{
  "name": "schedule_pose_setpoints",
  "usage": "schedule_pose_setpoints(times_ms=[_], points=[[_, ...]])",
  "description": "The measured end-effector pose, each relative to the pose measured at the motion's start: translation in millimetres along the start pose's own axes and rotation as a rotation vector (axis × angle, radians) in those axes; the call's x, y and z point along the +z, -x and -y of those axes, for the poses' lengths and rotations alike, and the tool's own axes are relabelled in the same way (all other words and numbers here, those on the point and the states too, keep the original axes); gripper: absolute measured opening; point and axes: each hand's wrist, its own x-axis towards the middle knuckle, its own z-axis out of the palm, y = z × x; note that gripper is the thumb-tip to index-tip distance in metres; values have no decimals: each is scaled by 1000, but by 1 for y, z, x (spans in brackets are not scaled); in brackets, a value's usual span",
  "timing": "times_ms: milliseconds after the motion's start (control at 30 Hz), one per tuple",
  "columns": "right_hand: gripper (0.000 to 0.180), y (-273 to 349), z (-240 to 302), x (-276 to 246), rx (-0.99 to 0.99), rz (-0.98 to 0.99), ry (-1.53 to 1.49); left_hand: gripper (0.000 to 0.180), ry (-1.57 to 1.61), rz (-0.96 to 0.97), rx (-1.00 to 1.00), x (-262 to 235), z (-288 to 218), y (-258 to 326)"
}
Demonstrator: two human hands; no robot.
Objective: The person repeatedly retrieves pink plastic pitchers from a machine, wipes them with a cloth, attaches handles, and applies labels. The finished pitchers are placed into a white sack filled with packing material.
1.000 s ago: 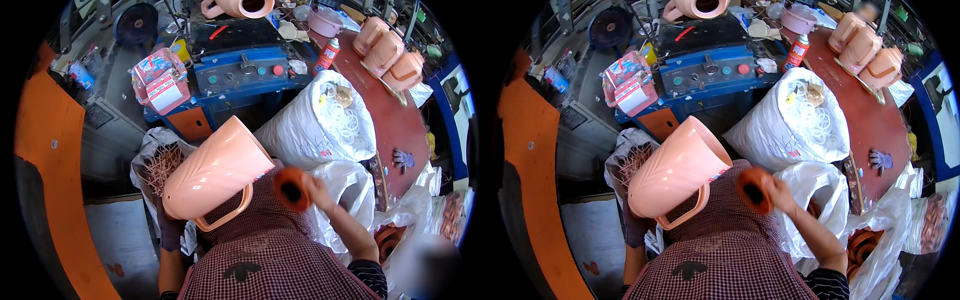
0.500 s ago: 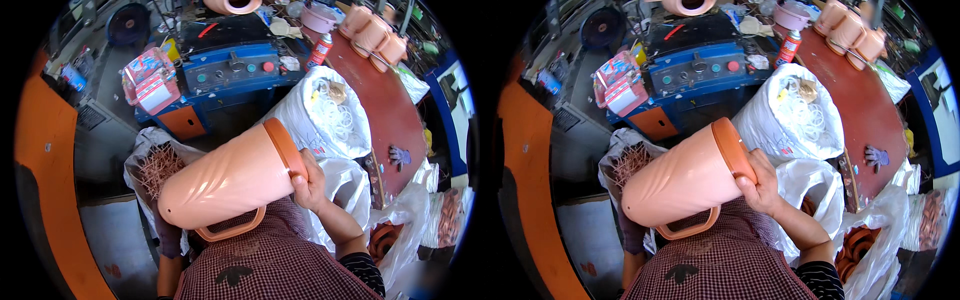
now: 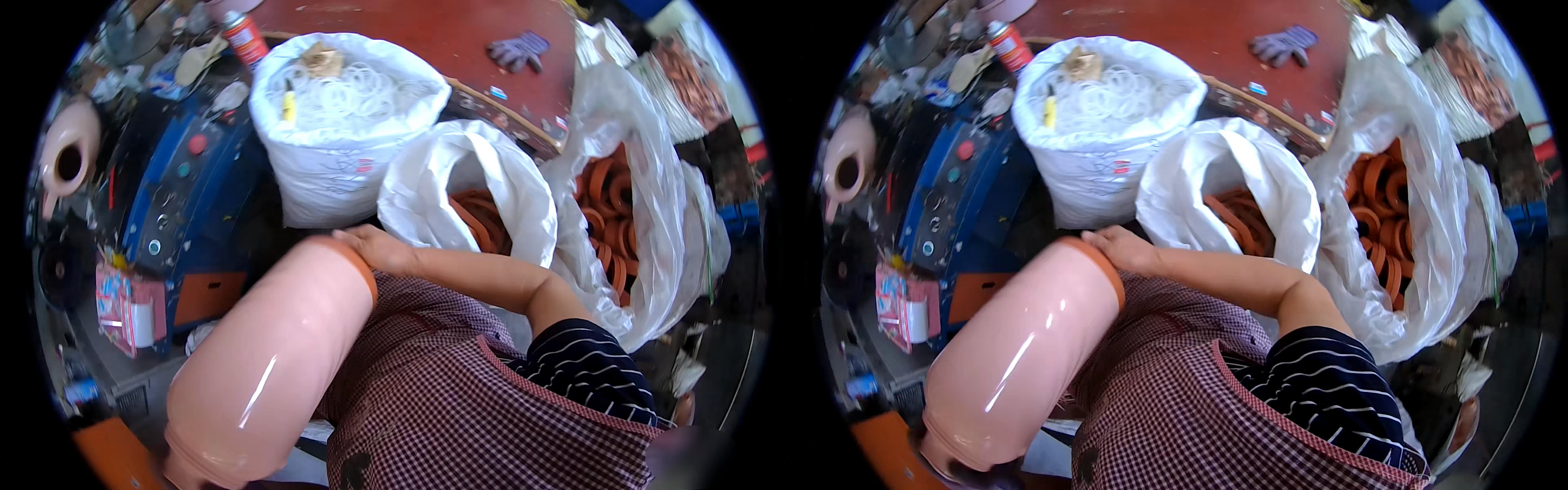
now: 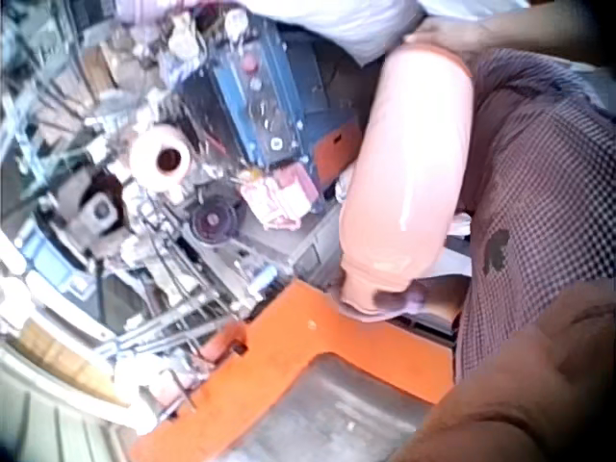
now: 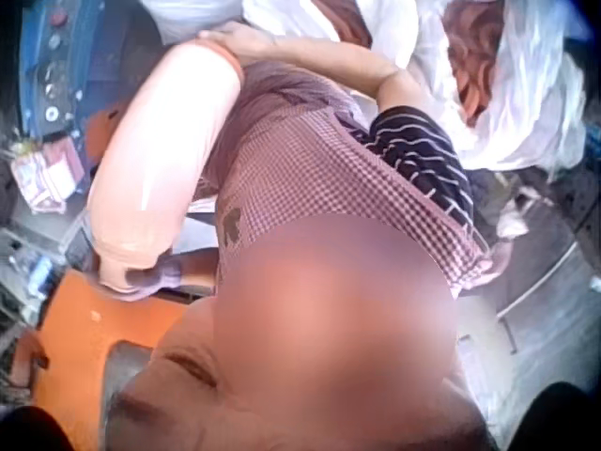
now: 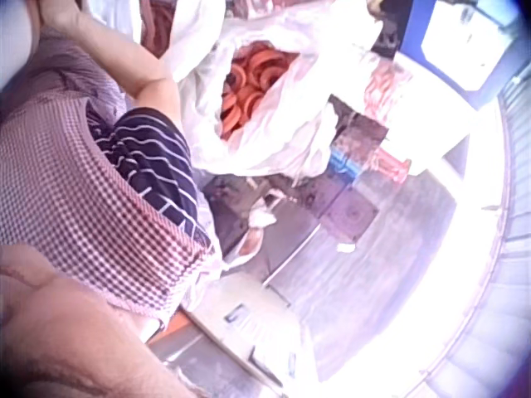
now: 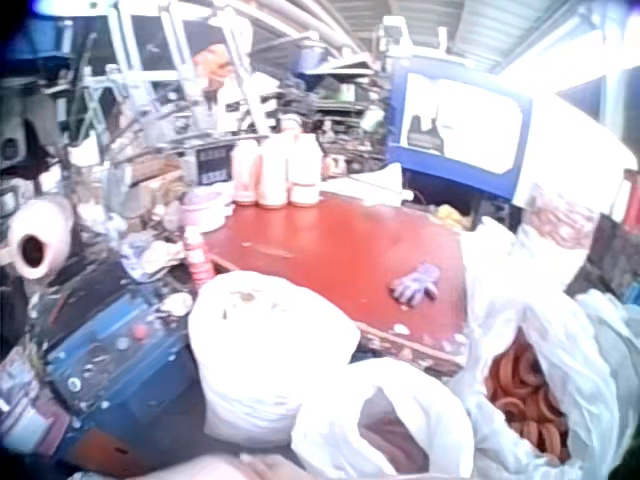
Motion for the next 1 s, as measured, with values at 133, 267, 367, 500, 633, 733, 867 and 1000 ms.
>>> schedule_pose_setpoints(times_ms=[133, 267, 367, 500, 633, 733, 867, 1000], points=[[33, 61, 5, -88, 131, -278, 111, 54, -201, 54, -281, 10, 24, -39], [29, 95, -45, -201, -159, -606, 954, 88, -238, 389, -242, 51, 23, -29], [34, 91, -134, -227, 394, -152, 1005, 99, -58, 515, -185, 42, 4, -16], [41, 92, -144, -223, 429, -19, 902, 100, 216, 335, -67, 88, -5, -3], [37, 84, -45, -210, 303, -203, 970, 104, 131, 145, -118, 96, 46, -24], [37, 63, 36, -215, 235, -119, 1146, 108, 220, 233, -115, 97, 51, -45], [37, 53, 148, -186, 204, -45, 1148, 101, 257, 120, -147, 98, 50, -41], [31, 41, 245, -121, 278, -20, 1144, 90, 29, 159, 77, 116, 10, -32]])
